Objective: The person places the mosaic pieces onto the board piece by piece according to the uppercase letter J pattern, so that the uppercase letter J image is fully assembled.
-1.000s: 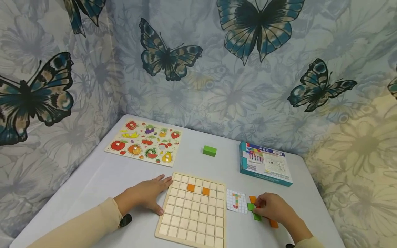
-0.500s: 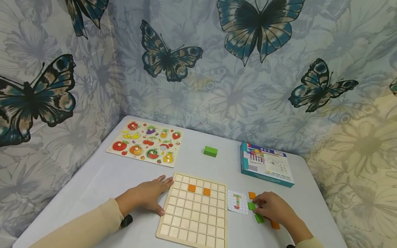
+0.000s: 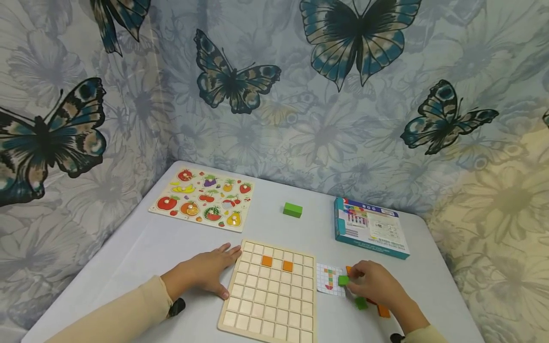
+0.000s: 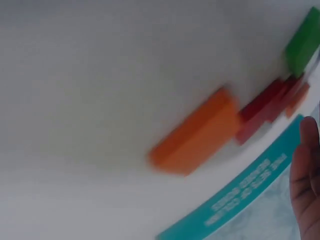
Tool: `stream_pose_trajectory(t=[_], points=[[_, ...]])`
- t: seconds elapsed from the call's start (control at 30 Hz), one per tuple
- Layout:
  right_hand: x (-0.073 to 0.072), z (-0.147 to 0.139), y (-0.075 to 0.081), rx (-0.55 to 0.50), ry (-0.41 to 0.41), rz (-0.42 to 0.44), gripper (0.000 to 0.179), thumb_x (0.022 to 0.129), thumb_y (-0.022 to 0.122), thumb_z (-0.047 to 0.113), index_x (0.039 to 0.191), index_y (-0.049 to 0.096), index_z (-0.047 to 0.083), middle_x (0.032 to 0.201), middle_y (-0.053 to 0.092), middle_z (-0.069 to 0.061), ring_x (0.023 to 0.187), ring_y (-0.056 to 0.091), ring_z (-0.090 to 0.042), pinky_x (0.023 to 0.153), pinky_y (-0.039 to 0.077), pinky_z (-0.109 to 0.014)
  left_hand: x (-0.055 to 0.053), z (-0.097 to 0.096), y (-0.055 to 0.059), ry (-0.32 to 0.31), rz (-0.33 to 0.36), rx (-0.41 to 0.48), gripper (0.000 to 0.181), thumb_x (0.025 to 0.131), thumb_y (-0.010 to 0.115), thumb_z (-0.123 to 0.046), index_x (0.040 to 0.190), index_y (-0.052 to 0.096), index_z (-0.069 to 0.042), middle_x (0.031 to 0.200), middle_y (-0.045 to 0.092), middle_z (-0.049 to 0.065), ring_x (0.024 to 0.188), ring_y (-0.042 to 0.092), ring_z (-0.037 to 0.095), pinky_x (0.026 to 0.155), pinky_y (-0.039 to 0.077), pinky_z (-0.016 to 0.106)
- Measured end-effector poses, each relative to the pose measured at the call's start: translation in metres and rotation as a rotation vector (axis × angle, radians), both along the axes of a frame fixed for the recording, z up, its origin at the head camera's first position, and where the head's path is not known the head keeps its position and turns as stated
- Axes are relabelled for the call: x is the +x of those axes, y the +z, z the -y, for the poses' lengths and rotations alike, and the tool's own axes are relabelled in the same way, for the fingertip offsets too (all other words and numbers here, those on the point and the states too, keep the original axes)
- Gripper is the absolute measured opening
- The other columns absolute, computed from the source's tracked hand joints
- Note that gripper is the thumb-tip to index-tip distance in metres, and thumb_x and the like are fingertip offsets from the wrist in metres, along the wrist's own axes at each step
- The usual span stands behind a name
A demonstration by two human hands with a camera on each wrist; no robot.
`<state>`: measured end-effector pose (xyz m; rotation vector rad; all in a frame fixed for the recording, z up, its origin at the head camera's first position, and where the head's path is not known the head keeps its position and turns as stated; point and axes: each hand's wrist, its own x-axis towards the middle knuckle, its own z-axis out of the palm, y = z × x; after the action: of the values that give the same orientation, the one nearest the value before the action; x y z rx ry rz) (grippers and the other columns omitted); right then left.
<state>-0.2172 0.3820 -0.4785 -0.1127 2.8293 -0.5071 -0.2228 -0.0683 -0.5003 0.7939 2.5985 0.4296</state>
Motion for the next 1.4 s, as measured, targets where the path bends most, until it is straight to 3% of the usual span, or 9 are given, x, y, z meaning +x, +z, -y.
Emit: stream_pose_trajectory(t=[0.17,0.4,0.53,0.73,0.97,1.3,1.4], points=[[-0.011,0.031,0.000,-0.080,0.065,-0.070,0.024,0.075,0.084,0.034,0.088,0.070,0.019,0.085,0.062,0.009,0.080,0.056,-0.012,0.077,0.051,-0.035,0.000,-0.001,0.004,0.001,-0.002,0.004,0.114,0.062,0.086,-0.054,0.154,0.033,-0.009,0.161,0.023,0.002,0.147,0.015,0.032,0.111,0.028,0.051],[-0.030,0.094,0.001,-0.131,0.338,-0.174,0.019,0.081,0.080,0.035,0.090,0.071,0.021,0.085,0.061,0.013,0.080,0.056,-0.009,0.070,0.051,-0.032,-0.003,-0.001,0.007,-0.001,-0.013,0.009,0.114,0.063,0.086,-0.053,0.154,0.033,-0.009,0.161,0.023,0.002,0.147,0.015,0.031,0.111,0.028,0.051],[-0.041,0.124,0.000,-0.097,0.430,-0.212,0.018,0.081,0.080,0.034,0.088,0.072,0.020,0.081,0.061,0.014,0.076,0.054,-0.007,0.067,0.050,-0.029,-0.006,0.000,0.006,-0.007,-0.023,-0.015,0.115,0.063,0.084,-0.056,0.154,0.031,-0.010,0.161,0.023,0.002,0.147,0.015,0.031,0.110,0.029,0.052],[-0.049,0.148,-0.009,-0.060,0.447,-0.181,0.018,0.080,0.080,0.033,0.085,0.071,0.019,0.075,0.057,0.014,0.071,0.050,-0.008,0.064,0.048,-0.028,-0.006,0.001,0.006,0.006,-0.023,-0.036,0.116,0.061,0.085,-0.055,0.154,0.033,-0.010,0.161,0.023,0.001,0.147,0.016,0.031,0.109,0.031,0.053],[-0.041,0.151,-0.019,0.000,0.460,-0.161,0.021,0.078,0.081,0.036,0.084,0.070,0.019,0.073,0.055,0.014,0.069,0.048,-0.009,0.062,0.046,-0.026,0.003,-0.001,0.002,-0.006,-0.008,-0.013,0.115,0.060,0.086,-0.054,0.153,0.035,-0.010,0.160,0.025,0.002,0.146,0.018,0.032,0.107,0.033,0.054],[-0.042,0.159,-0.016,0.001,0.488,-0.215,0.022,0.078,0.082,0.036,0.086,0.072,0.018,0.071,0.054,0.014,0.069,0.048,-0.008,0.061,0.045,-0.025,0.001,-0.002,0.001,0.006,0.000,0.001,0.115,0.061,0.086,-0.053,0.154,0.033,-0.010,0.161,0.023,0.001,0.147,0.015,0.030,0.110,0.031,0.052],[-0.040,0.159,-0.013,-0.001,0.471,-0.206,0.029,0.077,0.083,0.037,0.095,0.074,0.016,0.076,0.058,0.011,0.071,0.050,-0.008,0.064,0.048,-0.028,0.001,-0.001,0.000,0.009,0.004,0.003,0.115,0.061,0.086,-0.053,0.154,0.033,-0.009,0.160,0.024,0.001,0.147,0.015,0.030,0.110,0.030,0.051]])
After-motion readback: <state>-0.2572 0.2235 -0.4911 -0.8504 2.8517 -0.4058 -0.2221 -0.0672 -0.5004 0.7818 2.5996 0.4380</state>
